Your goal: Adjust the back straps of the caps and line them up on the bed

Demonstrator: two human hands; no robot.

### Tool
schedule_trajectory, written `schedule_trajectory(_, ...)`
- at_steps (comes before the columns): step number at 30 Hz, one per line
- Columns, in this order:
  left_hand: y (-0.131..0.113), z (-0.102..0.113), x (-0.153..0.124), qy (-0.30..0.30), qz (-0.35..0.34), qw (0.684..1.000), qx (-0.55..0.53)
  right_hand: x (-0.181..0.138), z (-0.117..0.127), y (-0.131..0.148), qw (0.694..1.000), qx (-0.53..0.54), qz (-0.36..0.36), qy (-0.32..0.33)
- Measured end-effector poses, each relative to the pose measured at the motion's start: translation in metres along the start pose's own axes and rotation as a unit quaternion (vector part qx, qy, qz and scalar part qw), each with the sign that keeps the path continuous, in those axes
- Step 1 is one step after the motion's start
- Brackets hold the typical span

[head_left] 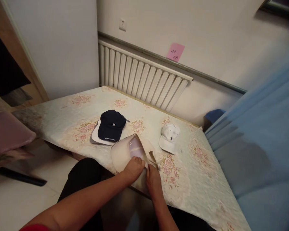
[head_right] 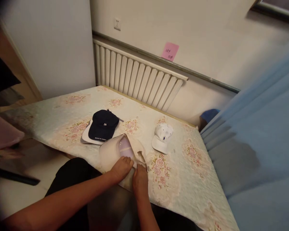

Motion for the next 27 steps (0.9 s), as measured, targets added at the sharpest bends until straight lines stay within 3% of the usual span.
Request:
schedule_trajectory(5, 0.027, -0.002, 0.012, -0.007, 0.016, 1.000, 0.023, 0.018, -0.008, -0.004, 0.998, -0.062, 0.024, -0.006)
schedule_trajectory(10, 0.035, -0.025, -0.006, -0.015, 0.006, 1.000, 0.025, 0.014, -0.027, -0.024, 0.996, -0.083, 0.027, 0.006)
schedule_trajectory(14, 0.032, -0.032, -0.019, -0.021, -0.012, 1.000, 0.005, 0.003, -0.042, -0.024, 0.995, -0.091, 0.033, 0.013)
schedule_trajectory(19, 0.028, -0.029, -0.019, -0.004, 0.013, 1.000, 0.003, -0.002, -0.066, 0.002, 0.984, -0.066, 0.149, 0.076)
schedule_trajectory(21, 0.026, -0.028, -0.018, 0.001, 0.017, 1.000, 0.005, -0.001, -0.067, 0.004, 0.979, -0.068, 0.168, 0.087)
schedule_trajectory(27, 0.028, -0.035, -0.016, -0.019, 0.055, 0.998, -0.005, 0.004, -0.051, -0.019, 0.979, -0.135, 0.116, 0.099)
Point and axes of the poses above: each hand's wrist, its own x-axis towards the middle knuckle, its own z-axis out of the back of the hand, y = z × x, the point moved 6 cm from there along x, towards the middle knuckle, and after that the axes turned 11 degrees about y, right-handed, at the moved point
